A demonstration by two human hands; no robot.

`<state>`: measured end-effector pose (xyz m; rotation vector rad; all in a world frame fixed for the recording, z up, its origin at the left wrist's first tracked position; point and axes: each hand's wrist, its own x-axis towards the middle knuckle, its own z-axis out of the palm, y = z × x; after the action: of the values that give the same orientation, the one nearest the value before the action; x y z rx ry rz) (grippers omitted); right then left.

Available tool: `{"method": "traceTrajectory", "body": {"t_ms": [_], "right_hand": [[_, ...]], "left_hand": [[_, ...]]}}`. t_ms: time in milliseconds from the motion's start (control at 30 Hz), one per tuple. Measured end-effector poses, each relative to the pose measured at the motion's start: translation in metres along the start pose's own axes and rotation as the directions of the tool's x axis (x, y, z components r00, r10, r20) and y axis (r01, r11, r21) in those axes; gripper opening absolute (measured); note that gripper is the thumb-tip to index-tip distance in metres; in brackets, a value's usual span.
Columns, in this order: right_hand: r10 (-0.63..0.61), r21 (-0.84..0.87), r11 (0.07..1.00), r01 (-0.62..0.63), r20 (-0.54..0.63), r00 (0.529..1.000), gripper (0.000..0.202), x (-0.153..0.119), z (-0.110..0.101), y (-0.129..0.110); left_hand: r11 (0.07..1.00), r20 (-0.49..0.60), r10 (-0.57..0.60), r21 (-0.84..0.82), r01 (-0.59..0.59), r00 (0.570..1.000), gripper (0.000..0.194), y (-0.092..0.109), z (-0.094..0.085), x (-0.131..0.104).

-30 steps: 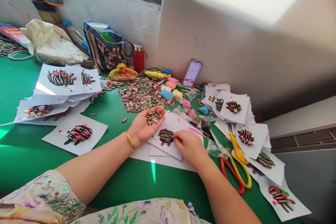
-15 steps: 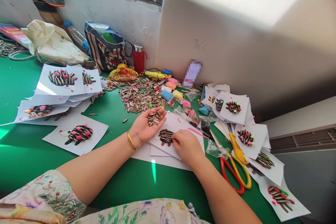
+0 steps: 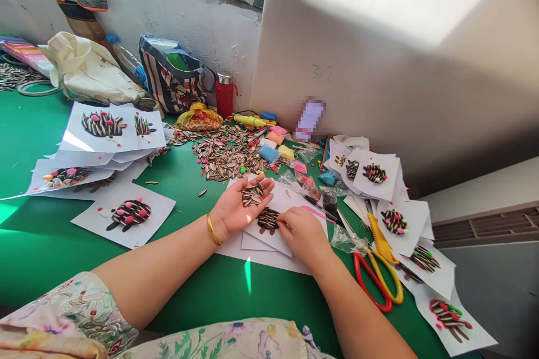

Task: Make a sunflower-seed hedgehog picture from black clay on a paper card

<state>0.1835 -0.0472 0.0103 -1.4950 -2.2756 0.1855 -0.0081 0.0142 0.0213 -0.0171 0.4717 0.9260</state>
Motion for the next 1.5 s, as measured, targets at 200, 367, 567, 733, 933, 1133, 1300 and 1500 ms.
{"method": "traceTrajectory", "body": {"t_ms": [200,367,567,733,933,1133,1300,1500], "right_hand": [[-0.075,0.114,0.988,0.104,-0.233,0.969,0.016,-0.001,-0.014,-0.007],[-0.133,0.113,0.978,0.177,-0.321,0.938,0.018,0.001,-0.012,-0.024],[-0.148,0.033,0.987,0.159,-0.220,0.964,0.017,0.003,-0.011,-0.030],[-0.144,0.029,0.988,0.152,-0.189,0.971,0.016,0.003,-0.013,-0.031],[-0.034,0.269,0.952,0.145,-0.380,0.924,0.018,-0.002,-0.026,-0.028],[0.093,0.316,0.948,-0.026,-0.199,0.976,0.017,-0.008,-0.030,-0.002],[0.110,0.211,0.968,-0.134,0.121,0.987,0.020,-0.008,-0.027,0.006],[0.117,0.084,0.987,-0.135,0.190,0.975,0.014,-0.008,-0.018,0.002]], "left_hand": [[0.995,0.016,-0.103,0.018,0.103,0.995,0.035,-0.012,0.002,-0.004],[0.969,0.051,-0.245,0.049,0.243,0.968,0.037,-0.034,0.004,-0.015],[0.934,0.063,-0.356,-0.013,0.357,0.932,0.036,-0.049,0.008,-0.025],[0.922,0.013,-0.386,0.050,0.385,0.922,0.034,-0.053,0.009,-0.027],[0.943,0.037,-0.332,0.048,0.330,0.943,0.035,-0.043,0.010,-0.026],[0.999,0.008,-0.037,-0.005,0.037,0.999,0.034,-0.006,0.008,-0.010],[0.996,-0.076,0.083,0.017,-0.082,0.994,0.027,0.009,-0.001,0.005],[0.996,-0.079,0.074,0.050,-0.071,0.994,0.026,0.007,-0.005,0.010]]}}
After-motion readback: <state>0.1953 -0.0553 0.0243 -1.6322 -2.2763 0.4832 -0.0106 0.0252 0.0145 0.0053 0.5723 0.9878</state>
